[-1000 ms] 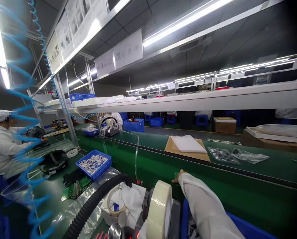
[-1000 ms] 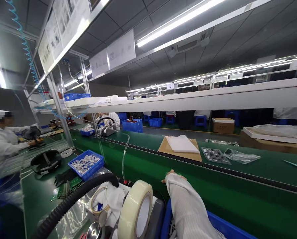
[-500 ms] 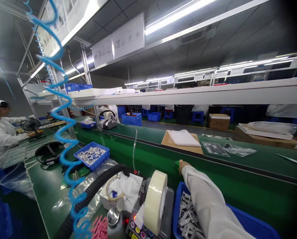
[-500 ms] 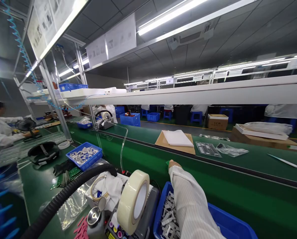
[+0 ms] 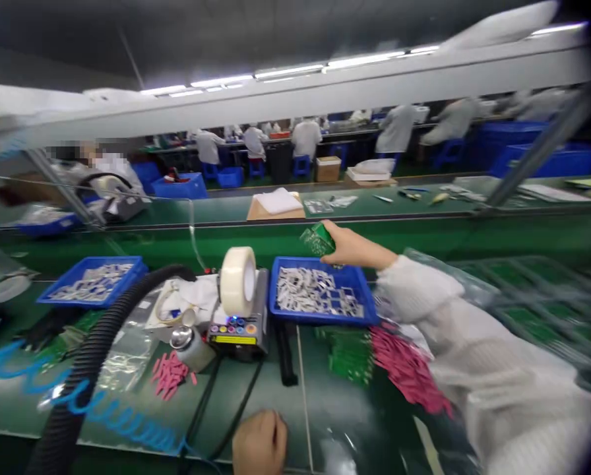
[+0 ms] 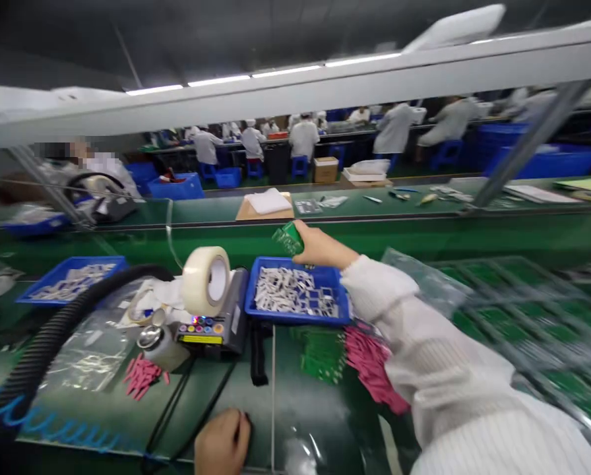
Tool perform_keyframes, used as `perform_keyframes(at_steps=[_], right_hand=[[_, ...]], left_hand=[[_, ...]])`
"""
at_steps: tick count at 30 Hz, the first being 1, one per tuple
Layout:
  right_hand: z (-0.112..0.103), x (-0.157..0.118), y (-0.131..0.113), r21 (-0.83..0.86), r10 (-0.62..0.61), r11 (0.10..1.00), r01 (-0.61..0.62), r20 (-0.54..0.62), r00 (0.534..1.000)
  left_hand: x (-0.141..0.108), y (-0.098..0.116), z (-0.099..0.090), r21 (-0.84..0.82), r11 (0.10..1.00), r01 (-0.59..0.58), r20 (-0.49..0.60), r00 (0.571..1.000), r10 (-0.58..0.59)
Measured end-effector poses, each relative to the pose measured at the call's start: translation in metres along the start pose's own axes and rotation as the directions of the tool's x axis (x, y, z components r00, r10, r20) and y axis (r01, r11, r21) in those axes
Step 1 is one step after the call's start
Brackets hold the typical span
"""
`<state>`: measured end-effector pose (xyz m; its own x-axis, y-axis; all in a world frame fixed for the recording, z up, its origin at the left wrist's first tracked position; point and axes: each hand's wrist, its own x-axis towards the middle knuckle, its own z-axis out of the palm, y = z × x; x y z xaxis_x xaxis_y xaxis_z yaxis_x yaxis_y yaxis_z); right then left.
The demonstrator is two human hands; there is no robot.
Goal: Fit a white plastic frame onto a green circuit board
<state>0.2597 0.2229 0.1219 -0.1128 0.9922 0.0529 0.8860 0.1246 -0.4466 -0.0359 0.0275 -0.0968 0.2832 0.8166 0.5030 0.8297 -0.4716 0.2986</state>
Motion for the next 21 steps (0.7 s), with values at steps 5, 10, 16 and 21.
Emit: perform_keyframes(at_steps=[5,10,16,21], right_hand=[[0.052,-0.177,0.010,0.058,0.098,0.993,-0.102,0.067,0.993],[0.117,-0.257,0.032,-0.022,0.152,0.988,-0.151,0.122,0.981],[0.139,-0.250,0.017,-0.226,-0.011,0.973,0.057,0.199,0.980],[0.144,-0.243,0.002,-0.344,-0.123,0.920,0.186,0.198,0.972]], left_hand=[[-0.007,-0.001,0.005,-0.122,0.984,-0.128,0.006,0.992,0.130],[0.005,0.021,-0.012,-0.338,0.927,-0.161,0.098,0.974,0.205],[0.023,0.077,0.001,-0.476,0.877,-0.072,0.251,0.944,0.214],[0.023,0.095,0.030,-0.524,0.851,-0.039,0.304,0.924,0.230]])
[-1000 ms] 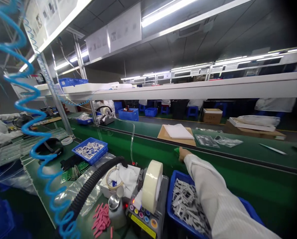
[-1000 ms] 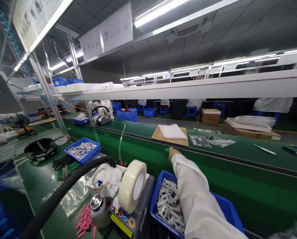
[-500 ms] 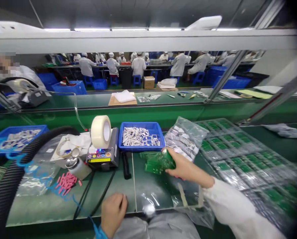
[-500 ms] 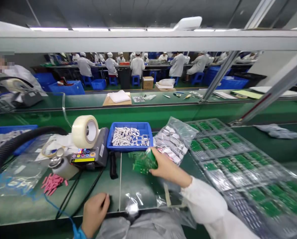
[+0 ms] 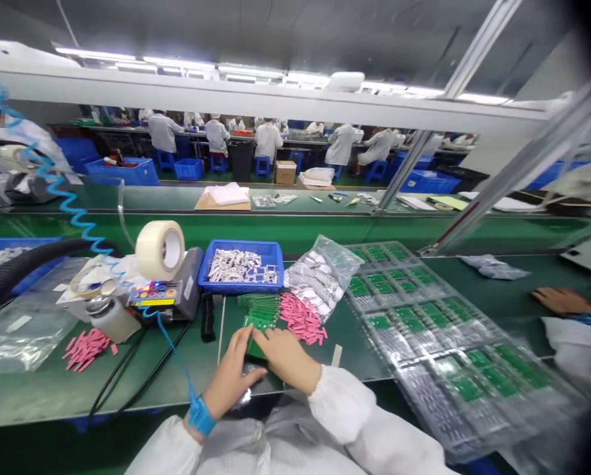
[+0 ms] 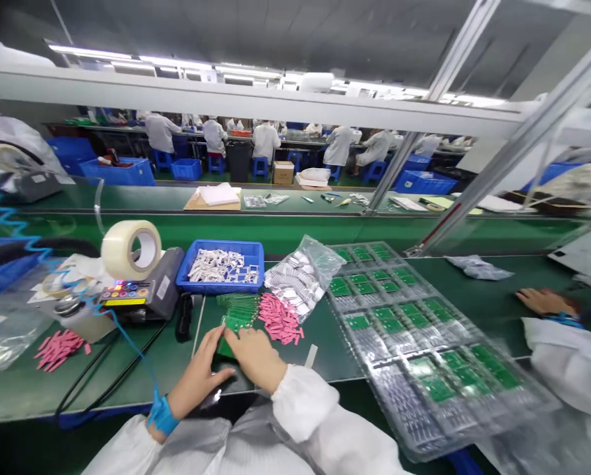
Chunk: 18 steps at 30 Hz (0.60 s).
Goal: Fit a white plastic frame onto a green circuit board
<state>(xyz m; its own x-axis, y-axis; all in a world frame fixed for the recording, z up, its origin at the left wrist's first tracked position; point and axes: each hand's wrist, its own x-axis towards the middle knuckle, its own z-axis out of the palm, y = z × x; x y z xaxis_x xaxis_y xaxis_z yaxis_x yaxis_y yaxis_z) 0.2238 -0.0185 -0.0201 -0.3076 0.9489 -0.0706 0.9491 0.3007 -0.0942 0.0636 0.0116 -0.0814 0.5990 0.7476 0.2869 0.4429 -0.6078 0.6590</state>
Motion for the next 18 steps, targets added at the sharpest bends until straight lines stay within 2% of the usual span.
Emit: perform_keyframes(at_steps=[2,6,8,18], right_hand=[[0.004,-0.001,-0.003,-0.028,-0.004,1.000,0.003,-0.031,1.000],[0.017,-0.002,-0.006,-0.019,0.009,1.000,-0.011,-0.091,0.996],[0.022,-0.003,-0.005,0.008,0.018,1.000,-0.018,-0.116,0.993],[0.029,-0.020,0.022,0.289,0.036,0.957,0.014,-0.169,0.985]], left_hand=[[0.001,-0.005,0.008,-0.043,0.999,0.009,0.021,1.000,-0.009],[0.005,-0.018,0.017,-0.141,0.980,0.142,0.112,0.986,-0.127],[0.006,-0.021,0.018,-0.151,0.973,0.173,0.145,0.978,-0.151],[0.008,-0.010,0.011,-0.173,0.974,0.148,0.133,0.983,-0.126]])
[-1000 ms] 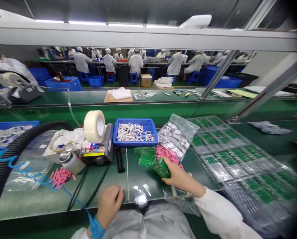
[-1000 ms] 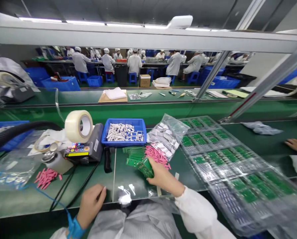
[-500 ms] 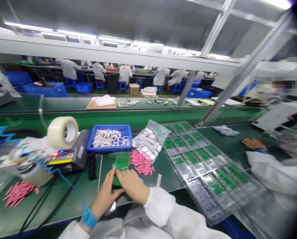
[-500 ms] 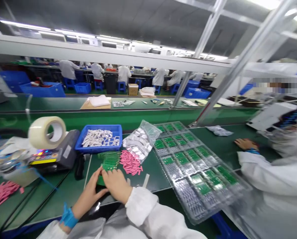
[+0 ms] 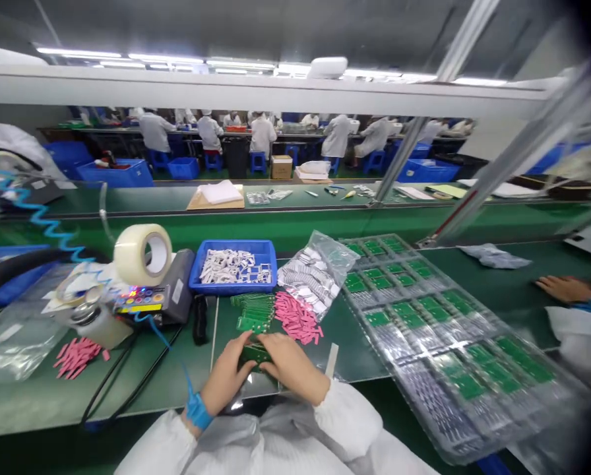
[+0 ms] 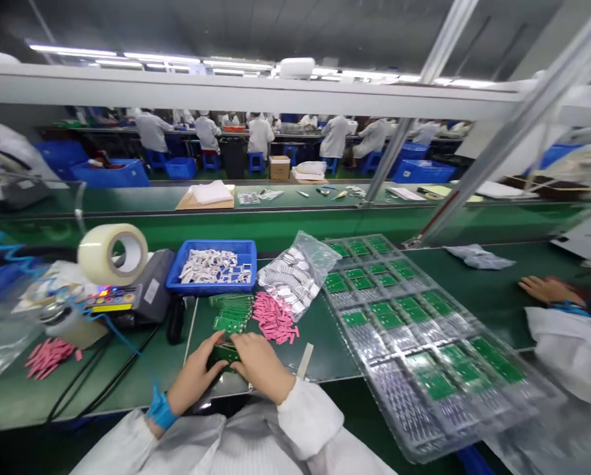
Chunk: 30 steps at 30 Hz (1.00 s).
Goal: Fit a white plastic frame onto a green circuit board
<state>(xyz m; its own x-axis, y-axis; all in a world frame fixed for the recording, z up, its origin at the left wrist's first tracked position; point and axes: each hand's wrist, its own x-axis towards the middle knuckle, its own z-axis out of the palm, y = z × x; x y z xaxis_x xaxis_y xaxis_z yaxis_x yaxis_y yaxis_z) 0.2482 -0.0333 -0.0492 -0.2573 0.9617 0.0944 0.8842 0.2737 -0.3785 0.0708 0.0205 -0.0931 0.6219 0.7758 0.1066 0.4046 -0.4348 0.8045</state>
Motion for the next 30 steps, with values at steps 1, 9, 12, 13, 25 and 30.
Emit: perform_keyframes(at_steps=[1,9,12,13,25,30], right_hand=[[0.000,0.000,0.002,0.035,-0.001,0.999,0.001,-0.001,1.000],[0.004,0.002,0.003,0.215,-0.070,0.974,0.075,-0.029,0.997],[0.002,0.004,0.004,0.222,-0.047,0.974,0.048,-0.010,0.999],[0.002,0.005,0.004,0.219,-0.036,0.975,0.035,0.000,0.999],[0.005,0.008,-0.001,0.117,-0.083,0.990,0.075,0.060,0.995],[0.003,0.010,-0.002,0.048,-0.074,0.996,0.070,0.096,0.993]], left_hand=[[0.000,0.002,-0.001,-0.004,1.000,-0.005,0.003,1.000,0.005],[-0.001,0.006,-0.007,0.030,0.997,-0.071,0.039,0.997,0.070],[-0.003,0.004,-0.010,0.046,0.994,-0.102,0.089,0.991,0.098],[-0.003,0.004,-0.010,0.050,0.993,-0.107,0.101,0.990,0.102],[-0.001,0.007,-0.002,0.068,0.993,-0.092,0.003,0.996,0.092],[-0.003,0.006,-0.008,0.036,0.989,-0.140,0.044,0.989,0.138]])
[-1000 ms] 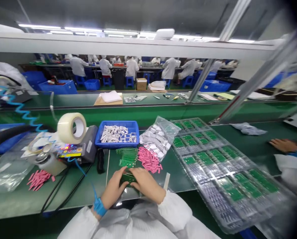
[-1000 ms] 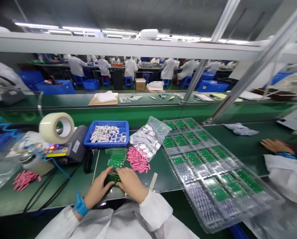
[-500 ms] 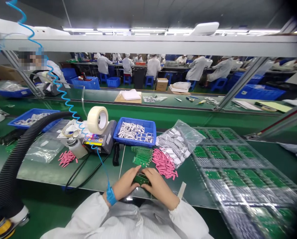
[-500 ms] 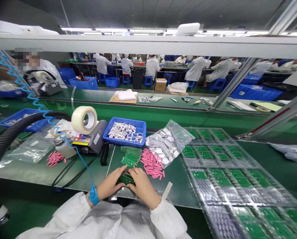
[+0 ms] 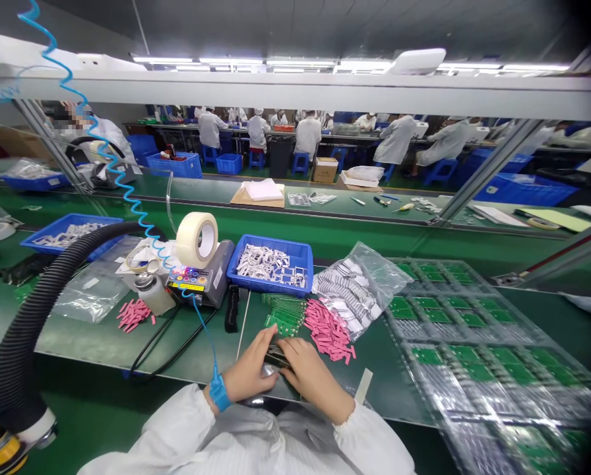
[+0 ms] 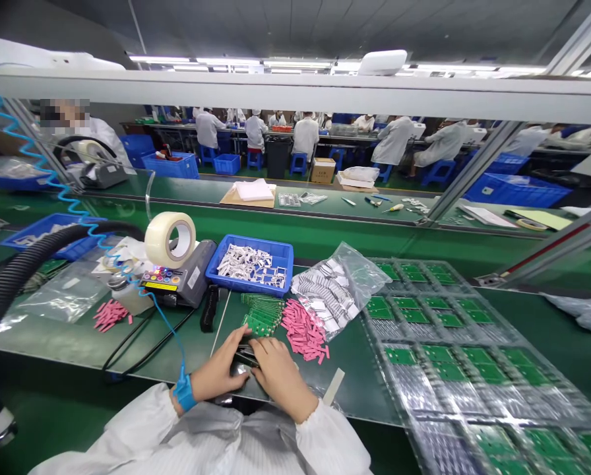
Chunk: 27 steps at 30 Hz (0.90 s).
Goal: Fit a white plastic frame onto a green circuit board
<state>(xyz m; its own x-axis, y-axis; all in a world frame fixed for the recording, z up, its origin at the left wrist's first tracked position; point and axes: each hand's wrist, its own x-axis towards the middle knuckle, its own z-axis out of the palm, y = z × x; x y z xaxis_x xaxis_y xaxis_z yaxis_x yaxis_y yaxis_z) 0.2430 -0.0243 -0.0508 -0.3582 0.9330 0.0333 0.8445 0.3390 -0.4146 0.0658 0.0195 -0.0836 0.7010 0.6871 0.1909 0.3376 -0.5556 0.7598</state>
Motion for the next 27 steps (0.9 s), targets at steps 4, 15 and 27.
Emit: perform_keyframes(at_steps=[4,15,27], right_hand=[[0.002,0.001,-0.005,-0.052,0.064,0.997,-0.064,0.000,0.998],[0.000,-0.013,0.006,0.110,0.031,0.994,-0.026,-0.040,0.999],[-0.010,-0.027,0.023,0.271,0.116,0.962,-0.005,-0.395,0.911]], left_hand=[[0.000,0.002,0.000,0.012,1.000,-0.008,0.052,0.999,0.007],[0.004,0.002,0.001,0.031,0.998,0.049,0.110,0.993,-0.052],[0.010,0.004,0.002,0.111,0.993,0.028,0.028,0.999,-0.031]])
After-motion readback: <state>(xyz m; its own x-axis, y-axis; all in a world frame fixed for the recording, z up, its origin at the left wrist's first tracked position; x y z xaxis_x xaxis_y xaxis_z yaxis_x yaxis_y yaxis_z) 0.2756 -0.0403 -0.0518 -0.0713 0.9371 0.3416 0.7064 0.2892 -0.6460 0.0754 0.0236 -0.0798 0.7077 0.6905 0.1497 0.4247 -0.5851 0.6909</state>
